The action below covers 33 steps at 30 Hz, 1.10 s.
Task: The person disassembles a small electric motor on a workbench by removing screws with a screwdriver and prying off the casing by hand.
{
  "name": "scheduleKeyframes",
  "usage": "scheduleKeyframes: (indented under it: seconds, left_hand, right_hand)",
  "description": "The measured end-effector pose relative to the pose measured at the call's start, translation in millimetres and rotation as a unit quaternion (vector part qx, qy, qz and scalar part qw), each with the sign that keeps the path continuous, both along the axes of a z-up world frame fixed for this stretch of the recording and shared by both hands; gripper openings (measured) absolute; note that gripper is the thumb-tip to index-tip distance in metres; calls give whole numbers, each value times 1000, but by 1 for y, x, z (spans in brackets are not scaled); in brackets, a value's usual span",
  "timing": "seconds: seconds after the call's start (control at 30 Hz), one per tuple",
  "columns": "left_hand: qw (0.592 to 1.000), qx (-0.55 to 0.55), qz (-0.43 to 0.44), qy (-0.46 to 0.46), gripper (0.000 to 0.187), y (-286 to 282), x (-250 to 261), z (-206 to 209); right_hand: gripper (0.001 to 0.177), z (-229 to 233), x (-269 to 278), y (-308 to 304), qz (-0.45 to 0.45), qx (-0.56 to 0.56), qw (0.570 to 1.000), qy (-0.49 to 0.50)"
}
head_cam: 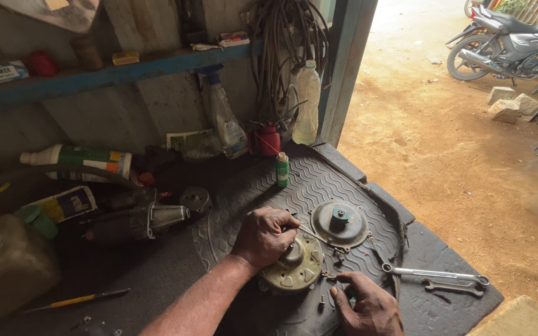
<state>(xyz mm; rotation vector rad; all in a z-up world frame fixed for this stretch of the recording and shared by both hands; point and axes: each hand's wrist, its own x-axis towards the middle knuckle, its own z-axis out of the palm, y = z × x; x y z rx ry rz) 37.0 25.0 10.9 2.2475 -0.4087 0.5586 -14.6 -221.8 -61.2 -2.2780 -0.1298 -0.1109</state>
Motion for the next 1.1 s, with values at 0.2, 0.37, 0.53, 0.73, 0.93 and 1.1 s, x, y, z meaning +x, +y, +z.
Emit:
scheduleKeyframes:
  seconds: [0.2,0.37,0.53,0.73,0.93,1.1]
  left_hand:
    - [986,80,-79,122,15,11,22,20]
    - [981,91,-116,125,14,10,27,24]
    - [989,72,-117,62,11,14,25,7]
    - [998,-10,-61,30,11,12,17,-13]
    - [990,-41,-80,111,19,15,26,-19]
    - [987,-56,-75,131,20,14,28,-22]
  right_hand:
    - [37,-8,4,-2,11,-16,1000,22]
    - [37,-12,8,-4,40,-28,998,-34]
    - [41,-9,4,-2,25,-36,999,4]
    - [65,-37,-9,-20,78,-80,979,-168]
    - [55,-12,1,-12,-8,68,997,45]
    - [31,38,16,18,-53,197,971,127]
